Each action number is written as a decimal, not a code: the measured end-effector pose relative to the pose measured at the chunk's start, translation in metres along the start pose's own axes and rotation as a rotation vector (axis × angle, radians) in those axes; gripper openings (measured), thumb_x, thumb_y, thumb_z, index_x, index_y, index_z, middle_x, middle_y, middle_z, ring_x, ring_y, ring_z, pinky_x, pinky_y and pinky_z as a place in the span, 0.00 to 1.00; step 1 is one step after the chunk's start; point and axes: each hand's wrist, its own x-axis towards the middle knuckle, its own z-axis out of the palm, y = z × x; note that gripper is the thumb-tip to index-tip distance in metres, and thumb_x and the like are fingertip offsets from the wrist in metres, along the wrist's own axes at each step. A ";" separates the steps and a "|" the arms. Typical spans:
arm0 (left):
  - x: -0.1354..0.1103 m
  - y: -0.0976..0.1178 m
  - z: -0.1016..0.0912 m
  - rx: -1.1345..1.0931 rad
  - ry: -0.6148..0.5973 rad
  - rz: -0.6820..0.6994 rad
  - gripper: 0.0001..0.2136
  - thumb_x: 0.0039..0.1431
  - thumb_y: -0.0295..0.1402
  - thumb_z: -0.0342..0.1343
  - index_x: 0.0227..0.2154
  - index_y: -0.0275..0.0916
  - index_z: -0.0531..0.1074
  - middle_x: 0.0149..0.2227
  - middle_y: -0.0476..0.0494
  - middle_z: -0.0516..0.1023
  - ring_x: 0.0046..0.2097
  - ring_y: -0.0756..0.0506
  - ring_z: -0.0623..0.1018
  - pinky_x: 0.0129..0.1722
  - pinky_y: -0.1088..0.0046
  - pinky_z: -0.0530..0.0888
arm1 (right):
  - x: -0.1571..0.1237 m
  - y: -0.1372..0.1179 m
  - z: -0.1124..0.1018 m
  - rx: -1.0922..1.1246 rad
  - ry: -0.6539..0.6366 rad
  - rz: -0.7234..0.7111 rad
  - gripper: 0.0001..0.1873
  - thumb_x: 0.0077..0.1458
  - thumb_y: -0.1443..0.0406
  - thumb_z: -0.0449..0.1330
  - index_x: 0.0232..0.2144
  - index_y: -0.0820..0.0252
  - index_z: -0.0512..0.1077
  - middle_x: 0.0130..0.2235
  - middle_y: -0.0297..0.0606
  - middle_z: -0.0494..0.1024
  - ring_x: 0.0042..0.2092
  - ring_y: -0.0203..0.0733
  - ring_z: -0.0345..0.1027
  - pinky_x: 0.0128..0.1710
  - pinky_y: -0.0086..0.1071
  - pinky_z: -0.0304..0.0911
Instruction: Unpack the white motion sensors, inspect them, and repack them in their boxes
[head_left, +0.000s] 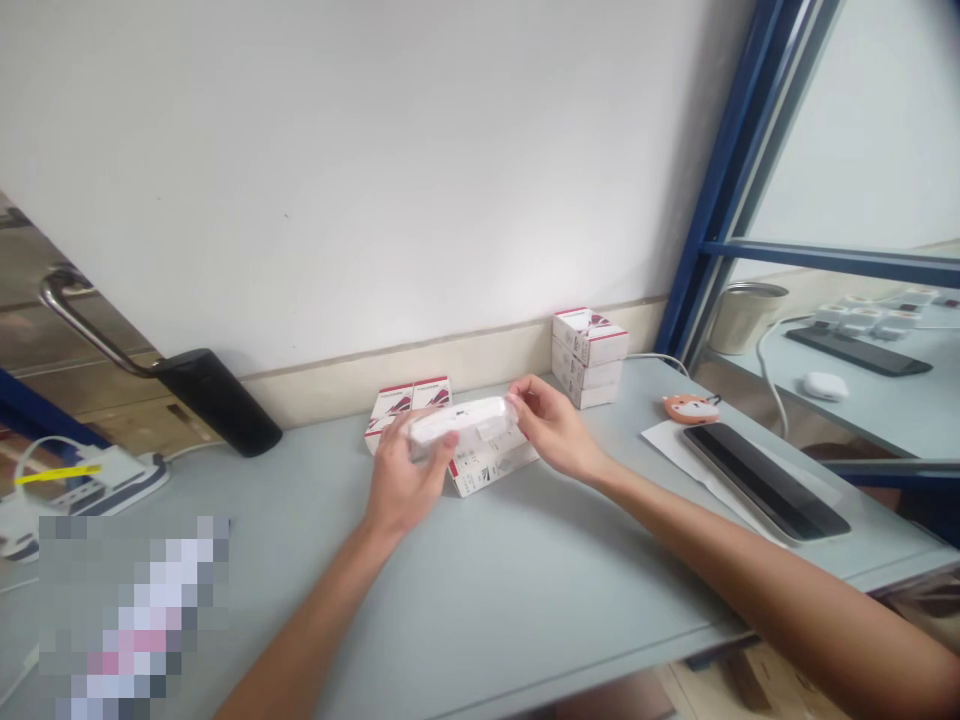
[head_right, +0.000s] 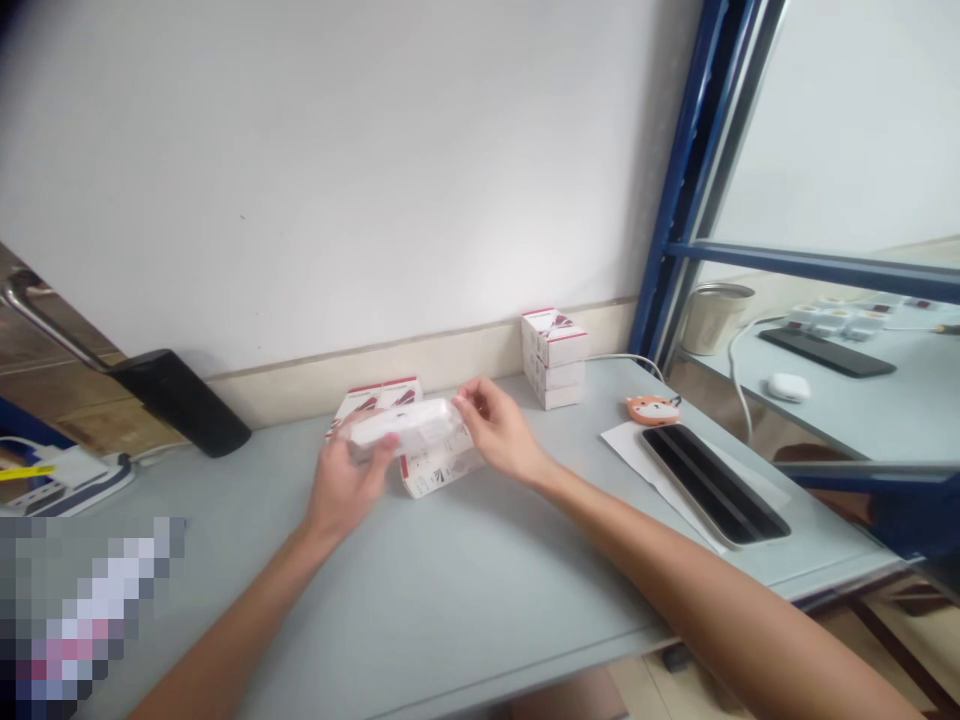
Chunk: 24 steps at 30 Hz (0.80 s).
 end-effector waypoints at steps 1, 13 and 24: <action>0.000 0.003 0.001 -0.028 -0.017 -0.050 0.16 0.55 0.46 0.70 0.41 0.42 0.81 0.45 0.39 0.83 0.52 0.34 0.78 0.56 0.60 0.72 | 0.000 0.001 0.000 0.005 -0.001 -0.007 0.19 0.66 0.47 0.58 0.37 0.55 0.66 0.28 0.29 0.66 0.30 0.37 0.60 0.31 0.33 0.56; 0.001 0.026 -0.008 -0.790 -0.475 -0.694 0.28 0.67 0.53 0.56 0.68 0.55 0.64 0.34 0.47 0.78 0.26 0.49 0.72 0.22 0.76 0.63 | -0.003 -0.006 0.003 0.154 0.157 0.198 0.12 0.56 0.58 0.66 0.38 0.56 0.70 0.31 0.29 0.69 0.28 0.35 0.61 0.29 0.31 0.54; -0.001 0.026 0.001 -0.651 -0.395 -0.495 0.18 0.64 0.51 0.62 0.35 0.41 0.68 0.27 0.54 0.70 0.22 0.56 0.67 0.26 0.77 0.64 | 0.001 -0.009 -0.001 0.748 0.207 0.469 0.18 0.43 0.70 0.72 0.38 0.58 0.73 0.28 0.30 0.72 0.31 0.33 0.66 0.34 0.27 0.63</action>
